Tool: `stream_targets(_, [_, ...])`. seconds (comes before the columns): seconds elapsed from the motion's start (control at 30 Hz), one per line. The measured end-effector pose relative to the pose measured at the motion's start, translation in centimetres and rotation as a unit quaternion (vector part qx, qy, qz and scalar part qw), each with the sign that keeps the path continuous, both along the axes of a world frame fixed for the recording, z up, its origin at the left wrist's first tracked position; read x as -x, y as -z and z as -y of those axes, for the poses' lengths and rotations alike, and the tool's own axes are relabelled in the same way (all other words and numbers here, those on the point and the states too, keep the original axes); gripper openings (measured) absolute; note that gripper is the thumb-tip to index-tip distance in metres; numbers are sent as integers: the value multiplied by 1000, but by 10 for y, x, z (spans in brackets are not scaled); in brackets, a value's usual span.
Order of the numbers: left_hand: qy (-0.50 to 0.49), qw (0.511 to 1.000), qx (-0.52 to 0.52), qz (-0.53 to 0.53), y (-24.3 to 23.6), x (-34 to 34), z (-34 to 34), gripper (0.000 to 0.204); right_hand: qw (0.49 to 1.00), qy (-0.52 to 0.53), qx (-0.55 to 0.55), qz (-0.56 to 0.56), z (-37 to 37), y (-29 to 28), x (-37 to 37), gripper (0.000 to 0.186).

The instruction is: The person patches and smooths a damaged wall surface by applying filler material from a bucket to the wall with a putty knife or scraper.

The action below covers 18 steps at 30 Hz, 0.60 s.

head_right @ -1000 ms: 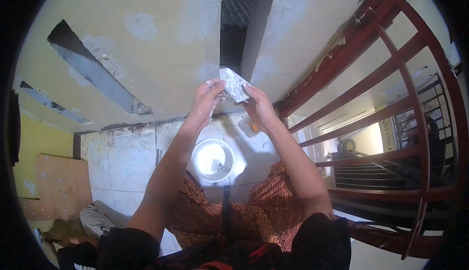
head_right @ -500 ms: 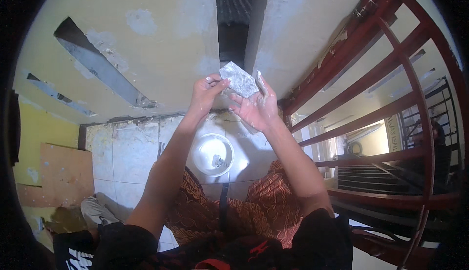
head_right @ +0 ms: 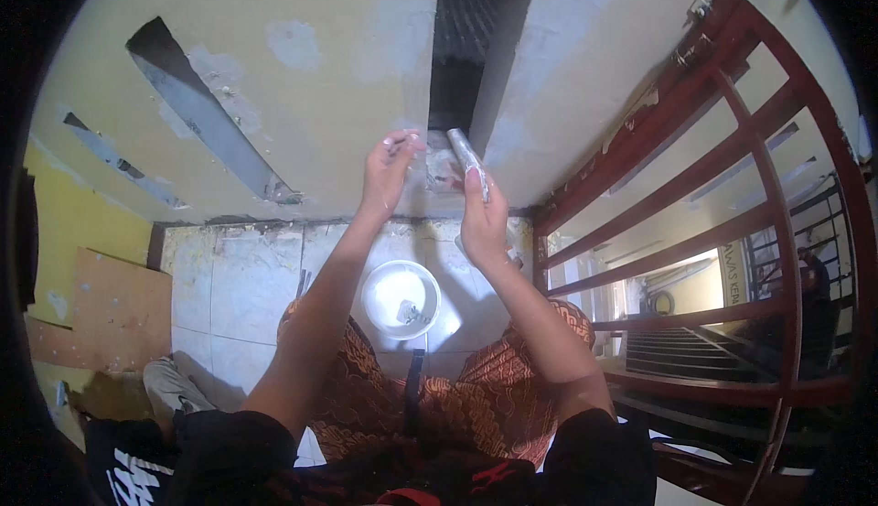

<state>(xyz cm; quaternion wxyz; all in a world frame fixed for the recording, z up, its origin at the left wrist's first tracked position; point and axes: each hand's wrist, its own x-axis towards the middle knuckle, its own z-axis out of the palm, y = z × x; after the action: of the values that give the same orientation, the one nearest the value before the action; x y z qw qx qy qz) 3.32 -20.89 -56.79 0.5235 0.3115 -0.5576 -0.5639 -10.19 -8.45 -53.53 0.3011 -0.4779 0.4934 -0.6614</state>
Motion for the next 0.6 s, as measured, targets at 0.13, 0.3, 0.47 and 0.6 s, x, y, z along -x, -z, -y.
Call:
stream_targets(0.13, [-168, 962, 132, 168, -18, -35, 13, 33, 907, 117, 166, -369, 61, -43, -5, 46])
stream_targets(0.3, [-332, 837, 328, 285, -29, -36, 21, 71, 795, 260, 220, -501, 142, -76, -3, 49])
stream_targets(0.47, [-294, 840, 310, 336, -10, -42, 41, 101, 758, 307, 124, -562, 152, -22, -13, 51])
stream_targets(0.6, [-289, 846, 294, 338, -11, -40, 43, 104, 795, 359, 208, -443, 188, -93, -24, 51])
